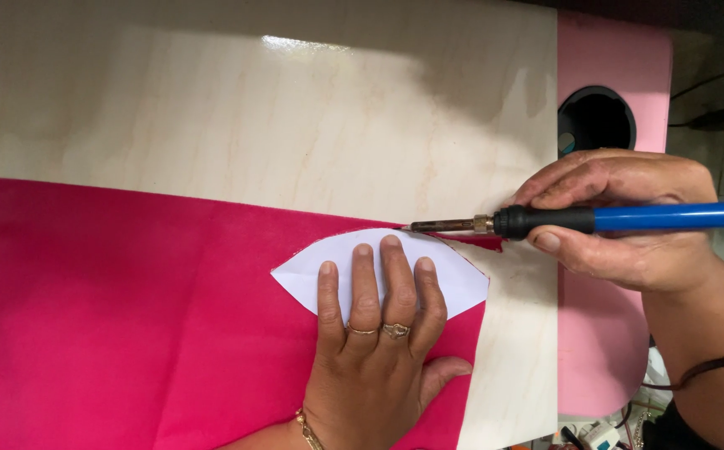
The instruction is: Cutting leaf-shaped pieces from pink fabric using a heated tool and a paper template.
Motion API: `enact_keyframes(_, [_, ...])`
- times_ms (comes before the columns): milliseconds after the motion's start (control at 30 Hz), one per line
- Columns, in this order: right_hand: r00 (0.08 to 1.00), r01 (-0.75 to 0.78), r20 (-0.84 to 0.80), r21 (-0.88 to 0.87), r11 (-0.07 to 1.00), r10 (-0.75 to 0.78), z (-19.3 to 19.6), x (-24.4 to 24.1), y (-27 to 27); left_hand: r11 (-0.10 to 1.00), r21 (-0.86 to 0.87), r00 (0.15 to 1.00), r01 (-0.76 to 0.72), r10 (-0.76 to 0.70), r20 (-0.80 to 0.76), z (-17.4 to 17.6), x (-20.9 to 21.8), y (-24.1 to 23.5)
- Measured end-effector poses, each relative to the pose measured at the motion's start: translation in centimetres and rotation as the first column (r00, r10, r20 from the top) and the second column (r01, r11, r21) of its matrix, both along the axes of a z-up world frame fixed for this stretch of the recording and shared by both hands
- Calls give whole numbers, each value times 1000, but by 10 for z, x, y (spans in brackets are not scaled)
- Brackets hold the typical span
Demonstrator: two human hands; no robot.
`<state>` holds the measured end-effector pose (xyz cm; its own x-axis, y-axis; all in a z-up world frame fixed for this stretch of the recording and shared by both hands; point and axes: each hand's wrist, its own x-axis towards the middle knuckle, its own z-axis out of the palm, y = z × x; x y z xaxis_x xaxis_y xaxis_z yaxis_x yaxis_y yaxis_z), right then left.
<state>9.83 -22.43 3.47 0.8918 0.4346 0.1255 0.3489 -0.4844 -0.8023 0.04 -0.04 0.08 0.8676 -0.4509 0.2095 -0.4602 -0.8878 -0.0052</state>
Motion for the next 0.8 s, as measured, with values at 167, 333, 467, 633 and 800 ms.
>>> enact_keyframes(167, [1000, 2, -5, -32, 999, -2, 9, -1, 7, 1000, -3, 1000, 2, -2, -3, -1, -1, 0])
enact_keyframes(333, [1000, -22, -3, -15, 1000, 22, 11, 1, 5, 1000, -7, 1000, 4, -4, -12, -2, -1, 0])
enact_keyframes(467, [996, -89, -9, -57, 994, 88, 16, 1, 1, 1000, -6, 1000, 5, -5, -10, -2, -1, -1])
enact_keyframes(633, [987, -123, 83, -154, 980, 136, 31, -2, 5, 1000, 2, 1000, 2, -2, -9, -3, -2, -1])
enact_keyframes(800, [846, -44, -520, -290, 956, -119, 59, -14, -33, 1000, -18, 1000, 3, -3, 1, -3, -2, 0])
